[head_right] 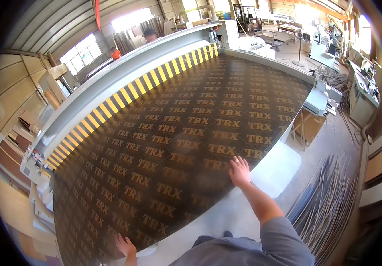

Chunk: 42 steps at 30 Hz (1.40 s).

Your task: The person operates a large industrial panel saw to cut a plywood sheet, first aligning the sheet against the fence and then sliding the table to feed it through the saw.

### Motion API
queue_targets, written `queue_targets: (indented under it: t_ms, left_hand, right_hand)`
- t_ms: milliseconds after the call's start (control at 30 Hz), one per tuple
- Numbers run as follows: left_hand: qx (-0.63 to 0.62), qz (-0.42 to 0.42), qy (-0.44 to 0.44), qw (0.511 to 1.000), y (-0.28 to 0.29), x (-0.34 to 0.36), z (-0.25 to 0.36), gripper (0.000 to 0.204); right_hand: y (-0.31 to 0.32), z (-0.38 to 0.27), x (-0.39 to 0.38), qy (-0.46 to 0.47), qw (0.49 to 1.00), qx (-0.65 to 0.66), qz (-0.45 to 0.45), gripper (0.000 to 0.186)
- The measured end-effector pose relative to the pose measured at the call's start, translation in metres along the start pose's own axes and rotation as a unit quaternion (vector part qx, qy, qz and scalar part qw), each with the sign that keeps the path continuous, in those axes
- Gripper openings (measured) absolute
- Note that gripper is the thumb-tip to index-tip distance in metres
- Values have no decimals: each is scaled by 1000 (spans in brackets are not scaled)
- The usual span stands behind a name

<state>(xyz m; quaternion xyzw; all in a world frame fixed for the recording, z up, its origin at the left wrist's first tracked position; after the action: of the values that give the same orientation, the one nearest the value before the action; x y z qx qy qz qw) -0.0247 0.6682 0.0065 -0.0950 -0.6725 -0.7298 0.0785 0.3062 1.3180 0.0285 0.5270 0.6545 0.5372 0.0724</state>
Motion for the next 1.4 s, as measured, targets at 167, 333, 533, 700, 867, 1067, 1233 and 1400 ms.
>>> queue_targets:
  t_ms: [167, 333, 533, 700, 867, 1067, 1233, 1400]
  left_hand:
    - [-3, 10, -6, 1000, 1, 1, 1, 53]
    - [-4, 3, -5, 1000, 2, 2, 2, 53]
    - [3, 0, -7, 1000, 2, 2, 1, 53]
    - [10, -1, -4, 1000, -4, 2, 0, 53]
    - [10, -11, 8, 1000, 3, -2, 3, 52]
    - [-12, 0, -23, 1000, 7, 1, 4, 53]
    - [-24, -3, -24, 999, 12, -2, 9, 53]
    - [-54, 32, -41, 997, -4, 1, -5, 53]
  right_hand:
    - [-1, 0, 0, 2, 1000, -3, -1, 49]
    - [-3, 1, 0, -2, 1000, -1, -5, 49]
    - [-4, 1, 0, -2, 1000, -5, -6, 50]
    - [-3, 1, -2, 15, 1000, -6, 22, 47]
    - [-4, 1, -2, 1, 1000, -15, -18, 51]
    - [-6, 1, 1, 9, 999, -29, -11, 51]
    - [-5, 1, 2, 10, 1000, -16, -6, 47]
    - [-8, -2, 2, 15, 1000, -10, 6, 48]
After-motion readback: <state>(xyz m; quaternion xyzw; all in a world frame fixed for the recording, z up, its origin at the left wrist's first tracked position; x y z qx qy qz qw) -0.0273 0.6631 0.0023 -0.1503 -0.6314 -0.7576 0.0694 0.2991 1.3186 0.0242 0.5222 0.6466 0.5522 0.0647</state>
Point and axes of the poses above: each hand's wrist, its own x-axis towards the middle knuckle, its own y-axis out of the back of the hand, z = x × y, the point moved 5 cm from there along x, towards the middle knuckle, and after that the axes turned 11 degrees about z, right-handed, at the moved point
